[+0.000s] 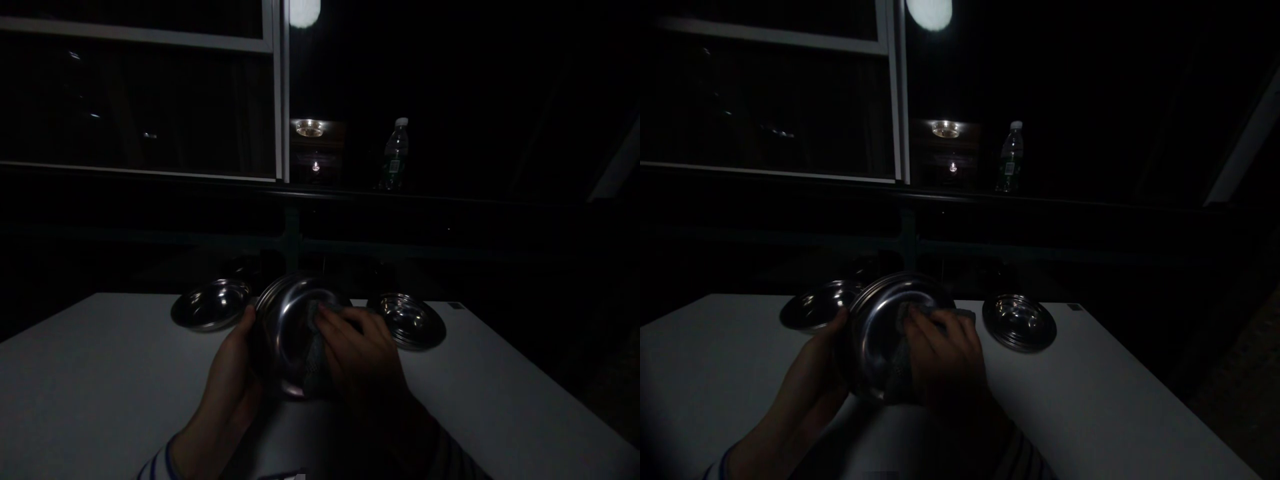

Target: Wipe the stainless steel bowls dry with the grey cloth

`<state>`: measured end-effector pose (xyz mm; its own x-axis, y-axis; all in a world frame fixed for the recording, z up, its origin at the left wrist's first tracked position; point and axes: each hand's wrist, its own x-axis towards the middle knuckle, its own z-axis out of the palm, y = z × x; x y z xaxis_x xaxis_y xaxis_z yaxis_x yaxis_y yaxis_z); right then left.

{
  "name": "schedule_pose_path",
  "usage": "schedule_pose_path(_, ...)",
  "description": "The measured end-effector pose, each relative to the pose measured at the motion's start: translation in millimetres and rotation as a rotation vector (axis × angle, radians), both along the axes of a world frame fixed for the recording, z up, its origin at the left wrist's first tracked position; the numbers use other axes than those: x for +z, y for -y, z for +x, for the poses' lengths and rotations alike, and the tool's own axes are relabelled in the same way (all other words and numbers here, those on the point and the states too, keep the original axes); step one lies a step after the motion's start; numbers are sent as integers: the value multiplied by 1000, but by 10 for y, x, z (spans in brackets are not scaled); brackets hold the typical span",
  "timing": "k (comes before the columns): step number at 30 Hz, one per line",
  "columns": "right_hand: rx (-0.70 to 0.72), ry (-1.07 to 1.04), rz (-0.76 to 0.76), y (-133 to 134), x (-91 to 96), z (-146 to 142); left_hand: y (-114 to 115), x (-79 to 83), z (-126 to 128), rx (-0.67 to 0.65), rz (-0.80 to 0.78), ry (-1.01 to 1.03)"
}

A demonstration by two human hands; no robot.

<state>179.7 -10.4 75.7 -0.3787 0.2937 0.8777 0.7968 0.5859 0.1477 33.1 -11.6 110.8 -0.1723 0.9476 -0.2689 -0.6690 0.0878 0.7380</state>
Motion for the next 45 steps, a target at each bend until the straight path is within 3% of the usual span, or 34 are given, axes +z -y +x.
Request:
schedule_pose_path(6,36,9,19,14,-5,-32,0,-27,-3,-22,4,4)
schedule_pose_path(13,123,88,-28,15,-51,-73,-14,24,-1,66,12,63)
schedule_pose_path(18,100,51,-14,38,-23,-43,-21,29,-5,20,-6,48)
schedule_pose_path(21,151,115,-49,70,-13,-56,-39,63,-53,132,50,101)
schedule_pose_path(28,146,104,-37,142,-17,-155,-16,58,-31,49,30,111)
schedule_pose_path(33,104,141,-35,143,105,31,-42,100,-86,171,117,124)
schedule_pose_path(36,71,133,7,154,141,70,-31,126,-99,174,144,113)
schedule_pose_path(40,143,131,22,150,120,27,1,124,-68,149,140,119)
schedule_pose_path(45,6,75,26,99,120,58,-3,104,-63,124,104,129)
